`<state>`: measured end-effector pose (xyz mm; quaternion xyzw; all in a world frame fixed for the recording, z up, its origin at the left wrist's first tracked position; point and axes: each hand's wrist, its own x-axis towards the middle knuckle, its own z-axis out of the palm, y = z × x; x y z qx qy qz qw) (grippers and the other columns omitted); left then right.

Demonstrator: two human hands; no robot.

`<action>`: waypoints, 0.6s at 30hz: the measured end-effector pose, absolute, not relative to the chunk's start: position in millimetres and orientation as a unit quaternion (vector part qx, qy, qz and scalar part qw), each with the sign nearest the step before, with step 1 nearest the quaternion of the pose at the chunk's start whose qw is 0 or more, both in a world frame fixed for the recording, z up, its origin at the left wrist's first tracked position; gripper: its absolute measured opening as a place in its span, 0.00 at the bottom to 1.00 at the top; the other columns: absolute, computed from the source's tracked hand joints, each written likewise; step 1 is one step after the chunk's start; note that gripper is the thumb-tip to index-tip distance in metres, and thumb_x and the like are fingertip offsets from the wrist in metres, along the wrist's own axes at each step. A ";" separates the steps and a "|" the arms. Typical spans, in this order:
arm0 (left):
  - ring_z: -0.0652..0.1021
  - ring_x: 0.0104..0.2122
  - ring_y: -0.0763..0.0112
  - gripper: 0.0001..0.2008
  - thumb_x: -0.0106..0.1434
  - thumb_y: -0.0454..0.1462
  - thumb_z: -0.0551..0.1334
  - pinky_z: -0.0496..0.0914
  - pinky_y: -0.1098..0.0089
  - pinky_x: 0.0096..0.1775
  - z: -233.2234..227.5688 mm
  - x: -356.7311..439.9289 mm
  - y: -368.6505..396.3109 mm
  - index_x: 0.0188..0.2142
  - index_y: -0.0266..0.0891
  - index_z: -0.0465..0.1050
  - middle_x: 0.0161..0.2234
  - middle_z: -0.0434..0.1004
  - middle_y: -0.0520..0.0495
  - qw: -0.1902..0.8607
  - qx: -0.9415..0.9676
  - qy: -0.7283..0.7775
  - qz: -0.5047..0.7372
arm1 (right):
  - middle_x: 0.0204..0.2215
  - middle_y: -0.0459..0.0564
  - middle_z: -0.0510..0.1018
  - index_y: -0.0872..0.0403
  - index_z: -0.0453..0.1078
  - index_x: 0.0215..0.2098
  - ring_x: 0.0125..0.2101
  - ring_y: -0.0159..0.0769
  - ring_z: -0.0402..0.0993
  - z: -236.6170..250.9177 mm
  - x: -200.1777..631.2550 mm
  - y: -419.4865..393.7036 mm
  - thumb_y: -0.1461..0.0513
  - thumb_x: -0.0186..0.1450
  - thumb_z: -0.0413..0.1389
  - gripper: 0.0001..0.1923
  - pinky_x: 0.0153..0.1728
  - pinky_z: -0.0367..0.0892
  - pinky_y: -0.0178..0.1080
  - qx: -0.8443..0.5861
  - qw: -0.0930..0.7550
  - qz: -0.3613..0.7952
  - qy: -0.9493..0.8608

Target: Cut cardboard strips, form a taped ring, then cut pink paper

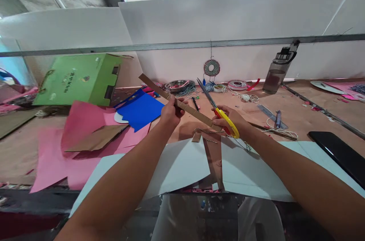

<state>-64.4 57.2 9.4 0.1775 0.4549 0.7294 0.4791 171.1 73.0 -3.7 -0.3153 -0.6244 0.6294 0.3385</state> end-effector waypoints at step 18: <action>0.75 0.26 0.74 0.05 0.57 0.33 0.68 0.69 0.76 0.26 -2.5 -6.7 26.0 0.32 0.33 0.75 0.28 0.77 0.44 0.606 0.426 0.433 0.514 | 0.31 0.45 0.72 0.51 0.62 0.46 0.24 0.29 0.69 -6.1 166.2 71.4 0.62 0.50 0.64 0.26 0.20 0.67 0.32 -0.353 0.390 0.573 -0.629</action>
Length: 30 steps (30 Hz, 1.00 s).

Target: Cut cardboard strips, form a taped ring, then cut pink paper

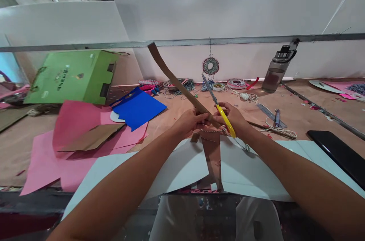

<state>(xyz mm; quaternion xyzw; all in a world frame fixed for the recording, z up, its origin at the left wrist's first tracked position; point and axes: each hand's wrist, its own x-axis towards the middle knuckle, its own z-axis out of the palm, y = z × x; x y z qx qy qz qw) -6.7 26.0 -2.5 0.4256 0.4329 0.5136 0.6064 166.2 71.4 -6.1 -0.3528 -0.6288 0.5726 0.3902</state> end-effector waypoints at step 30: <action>0.77 0.20 0.70 0.09 0.58 0.37 0.65 0.70 0.74 0.23 18.6 -47.7 39.2 0.34 0.34 0.68 0.24 0.78 0.43 0.402 0.457 0.459 0.647 | 0.26 0.45 0.70 0.52 0.62 0.33 0.23 0.30 0.61 38.3 185.7 54.4 0.46 0.66 0.49 0.19 0.24 0.57 0.34 -0.329 0.135 0.339 -0.871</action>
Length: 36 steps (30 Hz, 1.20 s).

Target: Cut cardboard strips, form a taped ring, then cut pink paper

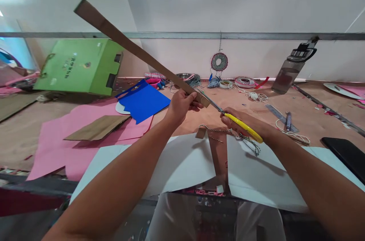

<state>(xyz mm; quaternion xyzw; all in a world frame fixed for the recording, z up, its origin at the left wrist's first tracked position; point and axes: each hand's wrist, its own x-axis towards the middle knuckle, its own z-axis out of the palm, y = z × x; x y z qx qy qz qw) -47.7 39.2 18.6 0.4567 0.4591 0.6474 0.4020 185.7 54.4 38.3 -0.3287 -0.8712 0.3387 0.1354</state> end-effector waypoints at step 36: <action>0.78 0.19 0.70 0.04 0.61 0.33 0.59 0.74 0.71 0.25 22.4 -45.7 37.3 0.34 0.34 0.64 0.23 0.78 0.43 0.386 0.471 0.461 0.646 | 0.30 0.46 0.68 0.52 0.58 0.34 0.29 0.32 0.62 37.0 183.8 57.4 0.44 0.68 0.42 0.21 0.32 0.59 0.38 -0.311 0.095 0.284 -0.902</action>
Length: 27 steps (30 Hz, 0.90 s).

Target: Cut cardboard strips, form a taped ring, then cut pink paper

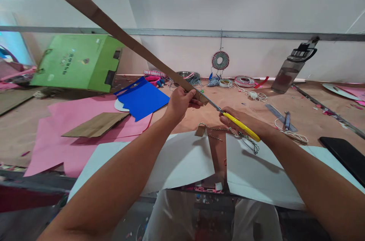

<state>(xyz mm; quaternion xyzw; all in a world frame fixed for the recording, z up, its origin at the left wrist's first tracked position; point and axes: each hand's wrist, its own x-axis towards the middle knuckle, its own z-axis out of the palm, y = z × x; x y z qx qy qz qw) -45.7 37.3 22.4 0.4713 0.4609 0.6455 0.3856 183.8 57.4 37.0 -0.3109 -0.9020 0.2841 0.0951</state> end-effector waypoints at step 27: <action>0.77 0.20 0.71 0.05 0.61 0.34 0.61 0.74 0.71 0.26 26.8 -49.6 35.4 0.32 0.35 0.64 0.22 0.78 0.44 0.419 0.464 0.447 0.640 | 0.25 0.43 0.67 0.52 0.59 0.30 0.25 0.31 0.61 32.2 179.1 54.5 0.43 0.65 0.47 0.21 0.26 0.55 0.35 -0.355 0.136 0.310 -0.871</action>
